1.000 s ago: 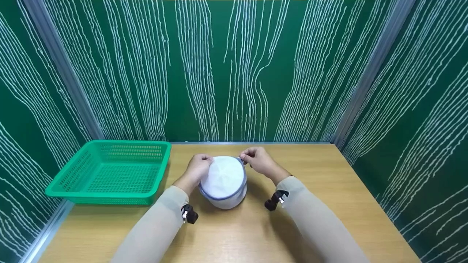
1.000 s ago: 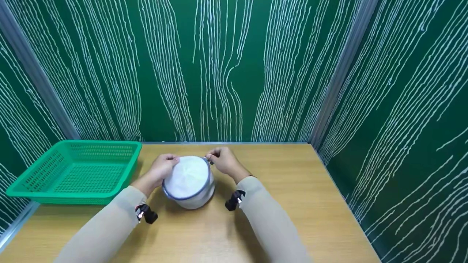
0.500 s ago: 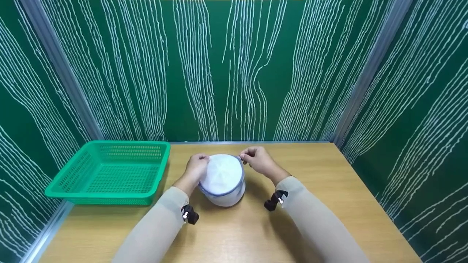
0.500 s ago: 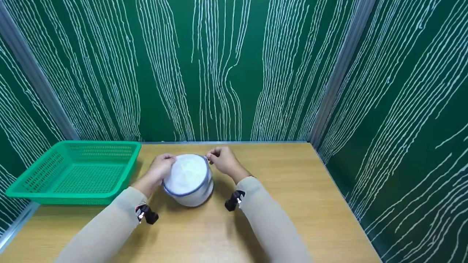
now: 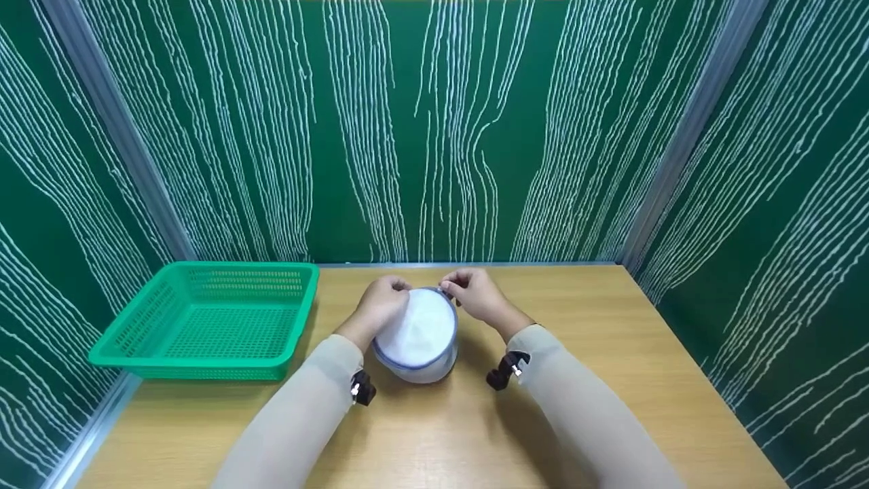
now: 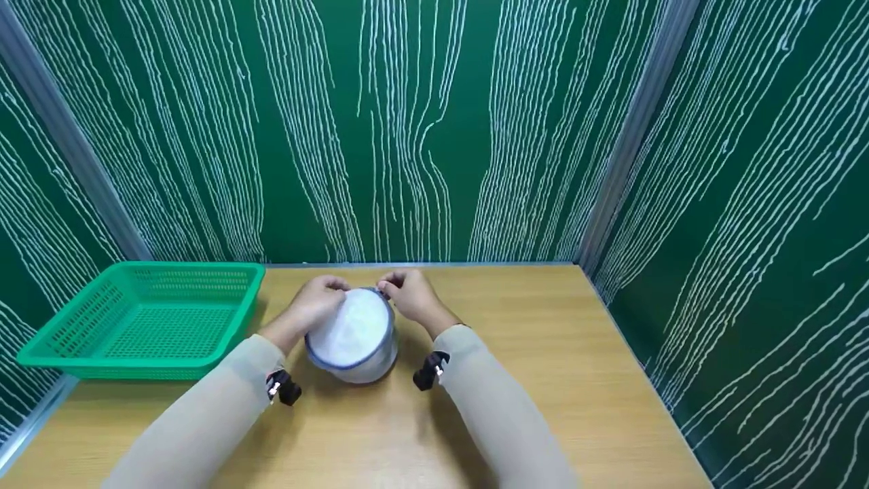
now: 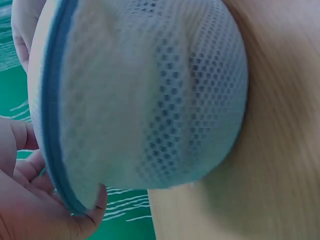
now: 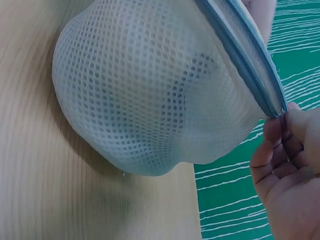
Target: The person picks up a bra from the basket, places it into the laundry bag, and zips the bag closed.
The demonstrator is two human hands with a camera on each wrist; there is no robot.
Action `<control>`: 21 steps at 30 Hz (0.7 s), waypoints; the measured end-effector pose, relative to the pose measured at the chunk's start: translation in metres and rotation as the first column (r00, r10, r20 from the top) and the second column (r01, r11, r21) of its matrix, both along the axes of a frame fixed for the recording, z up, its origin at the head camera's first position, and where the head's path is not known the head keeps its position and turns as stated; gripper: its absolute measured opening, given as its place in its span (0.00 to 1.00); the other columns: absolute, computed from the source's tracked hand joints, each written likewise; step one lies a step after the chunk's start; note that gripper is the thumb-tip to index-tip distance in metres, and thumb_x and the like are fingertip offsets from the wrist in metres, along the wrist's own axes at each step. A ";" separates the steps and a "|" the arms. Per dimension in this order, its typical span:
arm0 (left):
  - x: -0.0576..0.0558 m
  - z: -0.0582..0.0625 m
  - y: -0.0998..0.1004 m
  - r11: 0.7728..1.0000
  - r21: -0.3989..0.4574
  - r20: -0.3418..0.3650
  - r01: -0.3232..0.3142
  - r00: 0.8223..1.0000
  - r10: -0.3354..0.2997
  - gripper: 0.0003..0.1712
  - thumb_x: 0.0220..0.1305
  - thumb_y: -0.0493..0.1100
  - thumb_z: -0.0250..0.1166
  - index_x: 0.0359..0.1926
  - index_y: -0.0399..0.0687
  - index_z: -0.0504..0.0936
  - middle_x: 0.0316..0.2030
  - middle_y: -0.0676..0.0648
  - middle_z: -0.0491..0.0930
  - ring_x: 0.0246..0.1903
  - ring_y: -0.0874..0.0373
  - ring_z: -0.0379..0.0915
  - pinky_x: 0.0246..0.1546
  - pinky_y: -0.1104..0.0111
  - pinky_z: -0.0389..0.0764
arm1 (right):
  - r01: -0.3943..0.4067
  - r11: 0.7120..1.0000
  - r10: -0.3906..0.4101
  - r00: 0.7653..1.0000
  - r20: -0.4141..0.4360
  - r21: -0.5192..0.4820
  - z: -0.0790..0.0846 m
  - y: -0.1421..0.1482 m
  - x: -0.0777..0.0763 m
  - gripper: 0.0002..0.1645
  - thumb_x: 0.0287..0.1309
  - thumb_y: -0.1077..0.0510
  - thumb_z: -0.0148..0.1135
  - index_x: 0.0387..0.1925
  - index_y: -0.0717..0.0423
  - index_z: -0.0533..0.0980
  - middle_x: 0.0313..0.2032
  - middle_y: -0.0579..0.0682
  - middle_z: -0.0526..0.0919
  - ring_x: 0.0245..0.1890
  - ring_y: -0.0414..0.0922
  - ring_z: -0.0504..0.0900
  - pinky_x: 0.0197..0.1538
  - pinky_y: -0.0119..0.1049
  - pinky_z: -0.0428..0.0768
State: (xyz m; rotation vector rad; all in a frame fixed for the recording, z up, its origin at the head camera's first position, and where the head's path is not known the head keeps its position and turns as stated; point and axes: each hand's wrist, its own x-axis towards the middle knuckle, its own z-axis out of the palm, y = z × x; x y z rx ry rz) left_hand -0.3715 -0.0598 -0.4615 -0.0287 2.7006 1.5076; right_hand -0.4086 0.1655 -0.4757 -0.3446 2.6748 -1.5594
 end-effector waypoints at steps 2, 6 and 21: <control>-0.002 0.001 0.004 0.998 -0.022 0.000 0.056 0.998 -0.056 0.20 0.85 0.44 0.57 0.65 0.45 0.89 0.67 0.41 0.87 0.72 0.43 0.80 0.78 0.48 0.79 | -0.001 1.000 0.001 1.000 0.002 -0.006 0.001 -0.001 0.000 0.08 0.83 0.56 0.68 0.48 0.54 0.90 0.41 0.50 0.91 0.42 0.46 0.87 0.42 0.33 0.85; -0.006 0.003 0.010 0.990 -0.071 -0.015 0.125 0.992 -0.127 0.20 0.87 0.46 0.59 0.66 0.45 0.89 0.67 0.41 0.88 0.72 0.43 0.81 0.79 0.48 0.78 | -0.012 1.000 0.013 1.000 0.013 -0.025 0.002 -0.003 0.001 0.09 0.82 0.56 0.68 0.49 0.55 0.90 0.42 0.50 0.91 0.47 0.57 0.89 0.47 0.42 0.89; -0.012 0.006 0.011 0.979 -0.149 -0.109 0.136 0.982 -0.153 0.10 0.82 0.42 0.68 0.53 0.45 0.93 0.52 0.43 0.93 0.56 0.47 0.87 0.65 0.52 0.88 | -0.070 0.997 0.069 0.996 -0.061 -0.020 0.001 -0.006 0.002 0.08 0.81 0.60 0.69 0.48 0.59 0.91 0.43 0.53 0.93 0.47 0.60 0.89 0.43 0.35 0.87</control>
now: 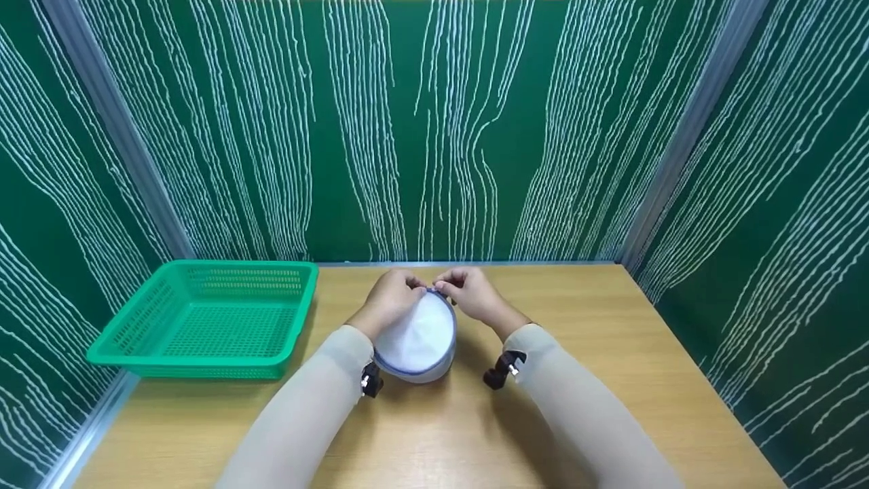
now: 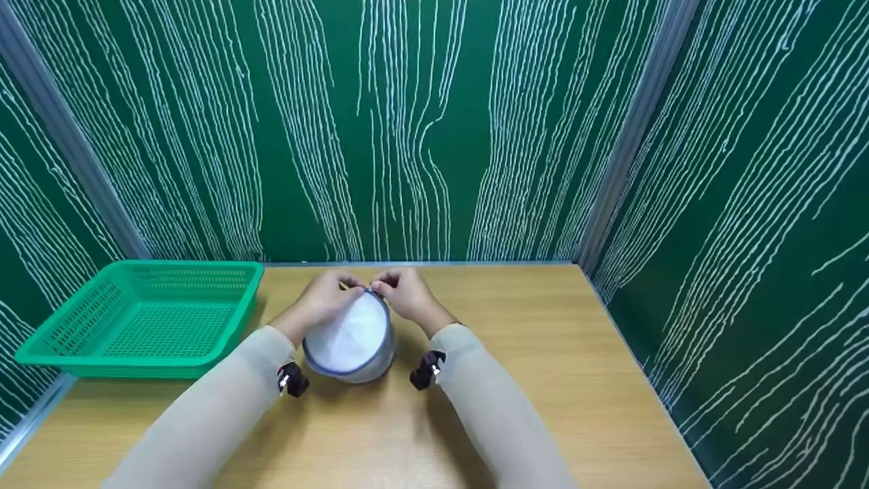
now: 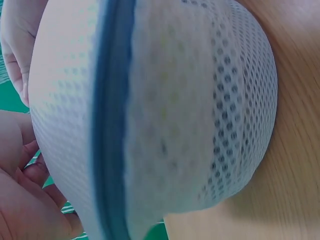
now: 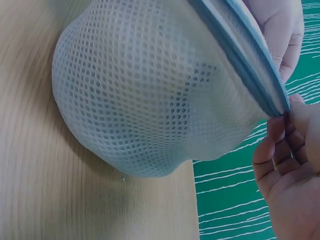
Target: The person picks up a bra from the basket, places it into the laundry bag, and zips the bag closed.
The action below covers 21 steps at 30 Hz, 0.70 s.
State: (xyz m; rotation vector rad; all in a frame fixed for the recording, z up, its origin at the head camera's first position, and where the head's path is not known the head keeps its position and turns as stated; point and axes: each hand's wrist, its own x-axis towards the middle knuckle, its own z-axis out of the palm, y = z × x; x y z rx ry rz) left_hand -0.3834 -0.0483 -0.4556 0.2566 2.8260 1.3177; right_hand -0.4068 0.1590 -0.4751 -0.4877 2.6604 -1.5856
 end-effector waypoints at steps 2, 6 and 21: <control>0.000 0.000 -0.002 1.000 -0.005 -0.007 -0.004 1.000 0.004 0.09 0.82 0.42 0.69 0.52 0.45 0.94 0.52 0.43 0.93 0.55 0.47 0.87 0.64 0.52 0.88 | -0.003 1.000 0.003 1.000 0.008 -0.005 0.000 0.000 -0.001 0.08 0.81 0.60 0.70 0.48 0.59 0.91 0.43 0.53 0.93 0.44 0.55 0.89 0.47 0.42 0.90; 0.000 -0.001 -0.005 1.000 0.008 0.004 -0.017 1.000 0.017 0.10 0.81 0.43 0.68 0.50 0.46 0.94 0.50 0.43 0.92 0.53 0.48 0.87 0.62 0.53 0.89 | 0.000 1.000 0.000 1.000 0.016 0.000 -0.002 0.000 -0.002 0.07 0.80 0.60 0.70 0.47 0.58 0.92 0.45 0.54 0.94 0.41 0.43 0.87 0.50 0.43 0.91; 0.001 -0.007 -0.012 0.985 0.129 0.070 -0.115 0.992 0.107 0.12 0.82 0.45 0.65 0.46 0.46 0.92 0.49 0.45 0.89 0.51 0.52 0.83 0.59 0.55 0.88 | 0.055 0.997 -0.056 0.998 0.016 0.053 0.000 0.001 0.000 0.06 0.79 0.61 0.71 0.48 0.56 0.92 0.47 0.55 0.95 0.43 0.42 0.88 0.46 0.31 0.88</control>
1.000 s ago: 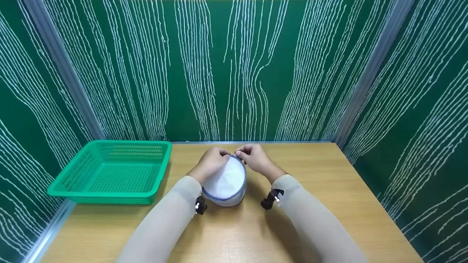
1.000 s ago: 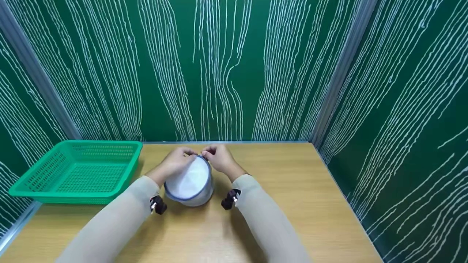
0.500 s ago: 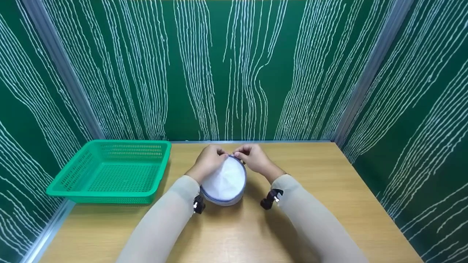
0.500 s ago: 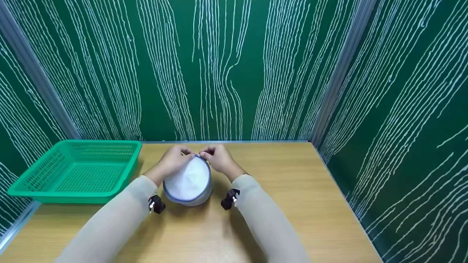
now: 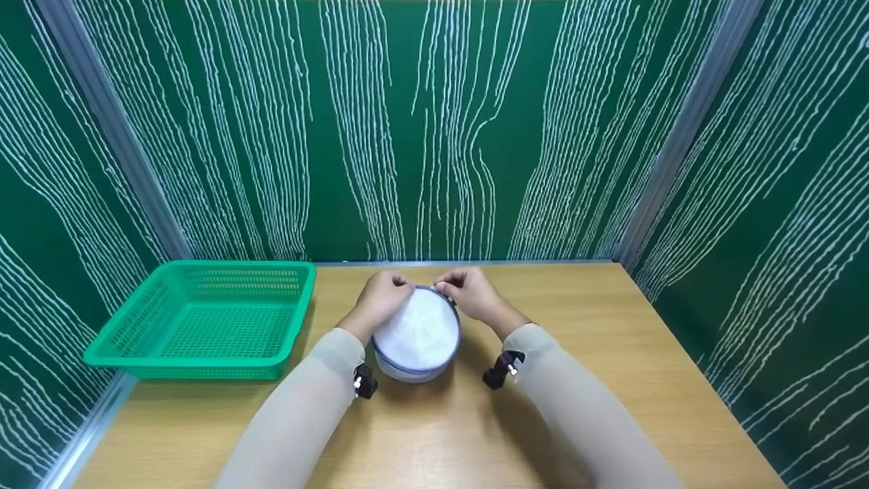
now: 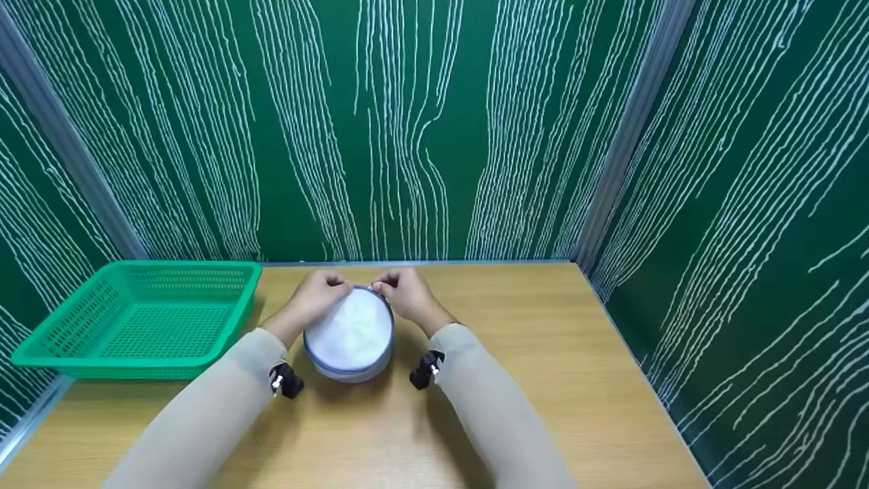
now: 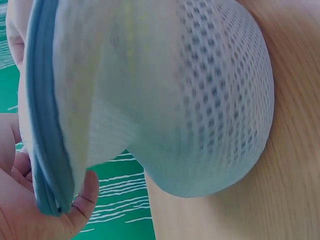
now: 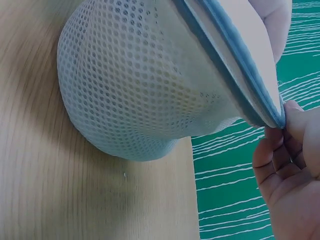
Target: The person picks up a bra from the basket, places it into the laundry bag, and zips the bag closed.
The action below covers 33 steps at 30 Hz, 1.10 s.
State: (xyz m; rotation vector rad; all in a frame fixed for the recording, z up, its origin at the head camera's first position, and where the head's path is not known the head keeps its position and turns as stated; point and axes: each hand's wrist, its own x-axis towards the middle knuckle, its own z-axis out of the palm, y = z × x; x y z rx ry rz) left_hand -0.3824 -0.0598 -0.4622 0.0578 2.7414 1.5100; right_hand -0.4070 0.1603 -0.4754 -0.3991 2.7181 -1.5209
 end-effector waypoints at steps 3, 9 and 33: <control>0.001 -0.001 -0.002 1.000 0.016 0.012 -0.023 1.000 0.023 0.11 0.82 0.44 0.64 0.44 0.45 0.91 0.46 0.46 0.86 0.48 0.53 0.81 0.55 0.58 0.87 | 0.003 1.000 -0.003 1.000 -0.002 -0.001 0.000 0.000 0.001 0.06 0.79 0.61 0.71 0.47 0.56 0.92 0.47 0.54 0.95 0.42 0.42 0.88 0.45 0.31 0.88; 0.005 -0.003 -0.006 0.995 0.053 0.049 -0.090 0.995 0.087 0.12 0.82 0.43 0.63 0.38 0.46 0.86 0.40 0.48 0.80 0.43 0.53 0.76 0.46 0.62 0.83 | 0.020 1.000 -0.019 1.000 -0.014 0.009 -0.002 0.000 0.002 0.06 0.79 0.60 0.71 0.46 0.56 0.91 0.45 0.53 0.94 0.42 0.42 0.87 0.45 0.32 0.87; 0.012 -0.014 -0.018 0.964 0.129 0.165 -0.232 0.964 0.210 0.13 0.85 0.45 0.57 0.36 0.50 0.76 0.37 0.48 0.70 0.43 0.52 0.72 0.45 0.60 0.75 | 0.057 0.998 -0.056 0.998 0.029 -0.035 -0.007 0.004 0.003 0.07 0.82 0.60 0.67 0.47 0.58 0.89 0.43 0.54 0.92 0.47 0.55 0.90 0.56 0.54 0.92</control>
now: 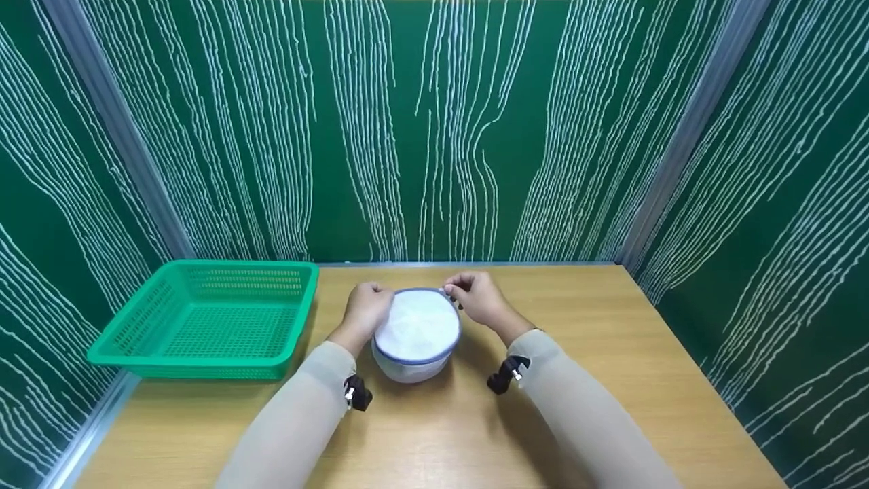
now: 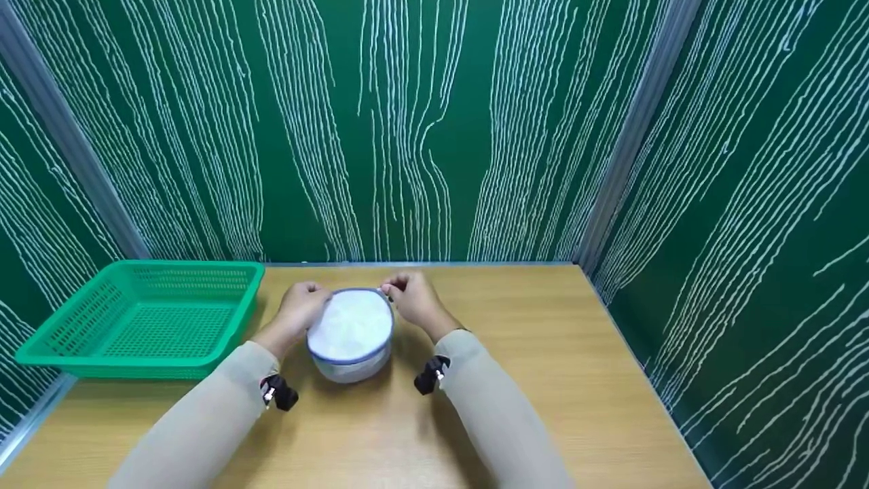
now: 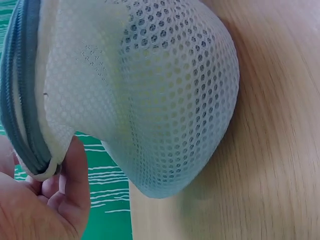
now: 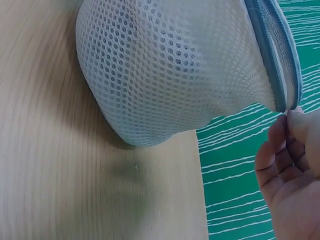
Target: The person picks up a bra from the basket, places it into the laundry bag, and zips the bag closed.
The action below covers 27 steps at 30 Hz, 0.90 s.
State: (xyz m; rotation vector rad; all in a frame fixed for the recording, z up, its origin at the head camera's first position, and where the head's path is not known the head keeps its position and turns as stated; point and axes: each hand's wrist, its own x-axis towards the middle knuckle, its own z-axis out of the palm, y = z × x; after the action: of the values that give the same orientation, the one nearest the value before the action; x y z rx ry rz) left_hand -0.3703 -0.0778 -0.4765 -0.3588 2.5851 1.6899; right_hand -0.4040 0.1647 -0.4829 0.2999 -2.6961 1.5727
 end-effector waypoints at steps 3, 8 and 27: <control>0.001 0.001 -0.001 1.000 -0.017 -0.015 -0.008 1.000 0.007 0.13 0.84 0.45 0.58 0.36 0.50 0.77 0.36 0.48 0.72 0.43 0.52 0.73 0.45 0.60 0.76 | -0.002 1.000 0.002 1.000 -0.011 0.011 0.000 0.000 0.000 0.07 0.82 0.59 0.68 0.46 0.57 0.89 0.43 0.54 0.92 0.45 0.51 0.90 0.50 0.44 0.92; 0.001 0.003 0.002 0.995 -0.095 -0.065 0.004 0.998 -0.010 0.13 0.84 0.46 0.59 0.39 0.47 0.83 0.40 0.47 0.79 0.44 0.51 0.75 0.49 0.58 0.79 | -0.003 1.000 0.003 1.000 0.000 0.007 0.001 -0.002 0.001 0.07 0.83 0.59 0.67 0.47 0.55 0.89 0.43 0.52 0.91 0.47 0.55 0.90 0.45 0.37 0.89; -0.004 0.016 0.029 0.922 -0.307 -0.167 0.237 0.940 -0.298 0.10 0.82 0.44 0.69 0.55 0.50 0.94 0.57 0.46 0.93 0.63 0.47 0.86 0.70 0.50 0.85 | -0.004 0.999 0.006 0.999 -0.043 0.043 0.006 -0.018 0.004 0.07 0.80 0.60 0.71 0.48 0.58 0.91 0.48 0.55 0.95 0.48 0.46 0.90 0.55 0.39 0.91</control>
State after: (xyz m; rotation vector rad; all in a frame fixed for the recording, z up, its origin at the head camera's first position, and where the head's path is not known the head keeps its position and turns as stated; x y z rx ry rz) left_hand -0.3743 -0.0489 -0.4605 0.1800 2.8697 1.3341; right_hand -0.4004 0.1467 -0.4772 0.3379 -2.7015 1.4932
